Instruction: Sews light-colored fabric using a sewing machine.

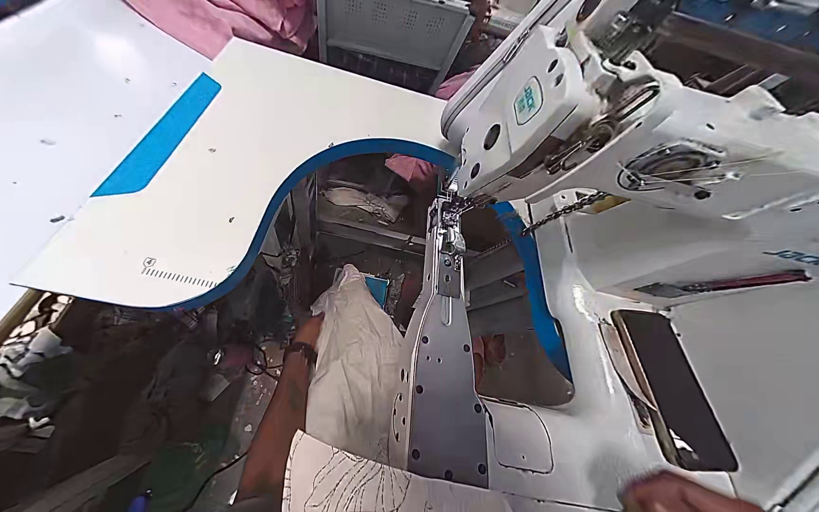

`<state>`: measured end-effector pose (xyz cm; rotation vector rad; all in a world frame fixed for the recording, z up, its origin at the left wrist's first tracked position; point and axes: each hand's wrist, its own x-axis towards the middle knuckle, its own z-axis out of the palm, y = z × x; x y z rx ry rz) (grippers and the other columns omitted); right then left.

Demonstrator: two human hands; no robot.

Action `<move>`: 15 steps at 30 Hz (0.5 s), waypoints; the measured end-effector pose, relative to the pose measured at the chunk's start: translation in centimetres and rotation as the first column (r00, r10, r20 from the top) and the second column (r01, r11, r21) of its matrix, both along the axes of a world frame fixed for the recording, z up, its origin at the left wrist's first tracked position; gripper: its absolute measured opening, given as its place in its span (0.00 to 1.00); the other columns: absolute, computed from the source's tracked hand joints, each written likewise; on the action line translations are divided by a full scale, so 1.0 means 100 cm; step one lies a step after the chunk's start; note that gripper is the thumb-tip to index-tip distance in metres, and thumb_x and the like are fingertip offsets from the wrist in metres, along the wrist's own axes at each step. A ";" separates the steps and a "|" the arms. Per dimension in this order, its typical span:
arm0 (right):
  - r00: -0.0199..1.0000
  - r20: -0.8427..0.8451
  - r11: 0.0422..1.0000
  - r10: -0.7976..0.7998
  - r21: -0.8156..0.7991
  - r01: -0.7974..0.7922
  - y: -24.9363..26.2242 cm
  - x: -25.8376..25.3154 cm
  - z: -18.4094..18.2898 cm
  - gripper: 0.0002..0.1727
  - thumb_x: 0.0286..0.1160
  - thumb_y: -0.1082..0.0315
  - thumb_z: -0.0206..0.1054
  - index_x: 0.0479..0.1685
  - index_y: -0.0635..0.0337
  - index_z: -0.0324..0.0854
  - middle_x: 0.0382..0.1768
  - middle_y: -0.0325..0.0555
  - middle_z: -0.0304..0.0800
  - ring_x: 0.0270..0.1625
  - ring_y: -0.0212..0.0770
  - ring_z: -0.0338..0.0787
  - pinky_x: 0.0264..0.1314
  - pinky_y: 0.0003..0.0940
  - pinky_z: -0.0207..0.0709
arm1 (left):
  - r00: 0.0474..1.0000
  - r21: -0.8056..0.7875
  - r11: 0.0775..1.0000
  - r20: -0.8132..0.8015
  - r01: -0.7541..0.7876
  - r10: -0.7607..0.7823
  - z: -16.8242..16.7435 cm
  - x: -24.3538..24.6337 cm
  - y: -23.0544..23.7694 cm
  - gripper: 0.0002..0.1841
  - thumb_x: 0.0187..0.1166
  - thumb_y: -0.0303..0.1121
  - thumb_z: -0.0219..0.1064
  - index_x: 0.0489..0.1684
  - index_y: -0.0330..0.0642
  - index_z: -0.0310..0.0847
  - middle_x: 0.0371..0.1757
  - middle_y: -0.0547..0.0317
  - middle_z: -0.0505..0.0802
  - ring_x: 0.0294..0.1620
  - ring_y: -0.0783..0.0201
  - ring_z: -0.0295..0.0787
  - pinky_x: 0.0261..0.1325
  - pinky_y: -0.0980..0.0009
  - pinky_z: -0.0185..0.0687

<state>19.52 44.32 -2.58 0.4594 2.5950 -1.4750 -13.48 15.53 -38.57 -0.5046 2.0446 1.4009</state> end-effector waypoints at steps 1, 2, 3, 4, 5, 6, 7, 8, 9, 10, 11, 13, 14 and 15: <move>0.998 -0.052 0.994 0.031 0.110 -0.025 0.002 -0.052 -0.007 0.18 0.87 0.61 0.57 0.40 0.66 0.87 0.30 0.35 0.93 0.31 0.25 0.90 0.38 0.28 0.88 | 0.988 -0.039 0.997 -0.142 0.059 -0.064 0.022 -0.019 0.008 0.23 0.86 0.36 0.64 0.68 0.21 0.77 0.68 0.26 0.85 0.73 0.38 0.81 0.79 0.45 0.71; 0.997 -0.039 0.965 0.071 0.255 -0.059 0.009 -0.109 -0.025 0.19 0.87 0.59 0.55 0.40 0.63 0.86 0.27 0.36 0.90 0.28 0.28 0.88 0.34 0.29 0.86 | 0.944 -0.097 0.987 -0.292 0.129 -0.152 0.055 -0.040 0.020 0.21 0.87 0.35 0.62 0.61 0.19 0.81 0.62 0.25 0.87 0.69 0.36 0.83 0.76 0.42 0.72; 0.991 0.071 0.926 0.109 0.354 -0.127 0.013 -0.166 -0.043 0.18 0.88 0.62 0.54 0.45 0.67 0.86 0.31 0.48 0.90 0.33 0.40 0.89 0.40 0.41 0.84 | 0.878 -0.194 0.964 -0.409 0.183 -0.249 0.098 -0.057 0.031 0.20 0.90 0.36 0.59 0.53 0.20 0.83 0.54 0.24 0.89 0.63 0.32 0.85 0.70 0.37 0.73; 0.965 0.237 0.894 0.115 0.399 -0.204 0.013 -0.216 -0.063 0.18 0.89 0.65 0.55 0.56 0.72 0.84 0.44 0.62 0.90 0.48 0.55 0.90 0.56 0.55 0.78 | 0.808 -0.298 0.932 -0.485 0.207 -0.334 0.143 -0.062 0.040 0.20 0.91 0.38 0.56 0.47 0.24 0.84 0.46 0.26 0.89 0.56 0.31 0.86 0.62 0.34 0.74; 0.922 0.372 0.878 0.105 0.401 -0.262 0.008 -0.253 -0.087 0.20 0.88 0.66 0.58 0.67 0.75 0.79 0.60 0.70 0.87 0.66 0.63 0.86 0.72 0.61 0.70 | 0.737 -0.410 0.893 -0.544 0.184 -0.401 0.183 -0.057 0.044 0.20 0.93 0.39 0.53 0.44 0.28 0.84 0.41 0.29 0.90 0.52 0.30 0.88 0.55 0.32 0.75; 0.894 0.434 0.892 0.114 0.352 -0.284 0.001 -0.272 -0.118 0.26 0.88 0.65 0.59 0.78 0.75 0.70 0.74 0.71 0.78 0.80 0.60 0.76 0.84 0.56 0.61 | 0.648 -0.500 0.860 -0.625 0.097 -0.436 0.211 -0.046 0.041 0.20 0.92 0.38 0.53 0.44 0.29 0.85 0.37 0.30 0.90 0.46 0.29 0.90 0.47 0.32 0.77; 0.913 0.384 0.919 0.137 0.294 -0.262 -0.002 -0.277 -0.162 0.28 0.90 0.65 0.56 0.82 0.74 0.65 0.78 0.67 0.74 0.82 0.51 0.73 0.87 0.41 0.59 | 0.536 -0.549 0.835 -0.716 -0.038 -0.447 0.228 -0.039 0.034 0.19 0.91 0.37 0.55 0.40 0.29 0.86 0.32 0.32 0.90 0.40 0.29 0.91 0.40 0.34 0.79; 0.964 0.208 0.930 0.168 0.291 -0.225 0.000 -0.278 -0.216 0.27 0.92 0.61 0.54 0.77 0.76 0.70 0.72 0.68 0.80 0.77 0.48 0.79 0.82 0.33 0.67 | 0.437 -0.548 0.821 -0.786 -0.162 -0.438 0.238 -0.035 0.026 0.18 0.89 0.35 0.57 0.39 0.28 0.87 0.31 0.33 0.91 0.38 0.30 0.91 0.37 0.37 0.80; 0.986 -0.016 0.929 0.167 0.339 -0.151 -0.007 -0.285 -0.263 0.26 0.90 0.57 0.52 0.64 0.76 0.80 0.58 0.66 0.88 0.63 0.46 0.89 0.67 0.30 0.78 | 0.373 -0.507 0.829 -0.835 -0.234 -0.405 0.245 -0.037 0.016 0.17 0.87 0.33 0.58 0.36 0.27 0.87 0.30 0.34 0.91 0.37 0.32 0.91 0.36 0.39 0.81; 0.978 0.167 0.951 0.125 0.261 -0.167 -0.029 -0.298 -0.253 0.30 0.94 0.54 0.47 0.72 0.73 0.77 0.69 0.67 0.84 0.74 0.50 0.83 0.78 0.39 0.72 | 0.356 -0.420 0.876 -0.877 -0.237 -0.324 0.253 -0.039 0.007 0.18 0.87 0.32 0.56 0.33 0.26 0.86 0.28 0.37 0.89 0.34 0.37 0.90 0.35 0.43 0.80; 0.935 0.343 0.978 0.091 0.145 -0.149 -0.051 -0.308 -0.230 0.31 0.96 0.54 0.42 0.80 0.73 0.70 0.80 0.68 0.73 0.85 0.55 0.71 0.88 0.46 0.59 | 0.400 -0.276 0.947 -0.896 -0.162 -0.193 0.262 -0.040 -0.001 0.18 0.89 0.32 0.54 0.30 0.29 0.83 0.24 0.45 0.86 0.30 0.48 0.87 0.33 0.51 0.78; 0.895 0.428 0.986 -0.129 -0.045 0.163 -0.084 -0.313 -0.189 0.30 0.97 0.53 0.41 0.74 0.68 0.75 0.72 0.58 0.83 0.75 0.43 0.82 0.78 0.36 0.71 | 0.637 0.242 0.962 -0.763 0.129 0.107 0.281 -0.038 -0.006 0.14 0.91 0.30 0.48 0.39 0.42 0.80 0.27 0.70 0.84 0.29 0.77 0.83 0.35 0.78 0.81; 0.886 0.406 0.952 -0.225 -0.101 0.288 -0.093 -0.310 -0.176 0.28 0.97 0.50 0.40 0.58 0.63 0.80 0.51 0.49 0.91 0.50 0.32 0.89 0.51 0.27 0.80 | 0.726 0.492 0.842 -0.660 0.223 0.193 0.289 -0.033 -0.002 0.14 0.90 0.27 0.45 0.44 0.45 0.80 0.30 0.73 0.88 0.31 0.80 0.86 0.38 0.81 0.85; 0.897 0.390 0.885 -0.209 -0.316 0.343 -0.094 -0.304 -0.158 0.29 0.98 0.53 0.37 0.67 0.68 0.76 0.53 0.52 0.88 0.48 0.33 0.86 0.52 0.29 0.77 | 0.780 0.651 0.706 -0.582 0.278 0.231 0.298 -0.027 0.006 0.17 0.87 0.26 0.43 0.46 0.47 0.82 0.32 0.74 0.91 0.33 0.81 0.88 0.41 0.81 0.87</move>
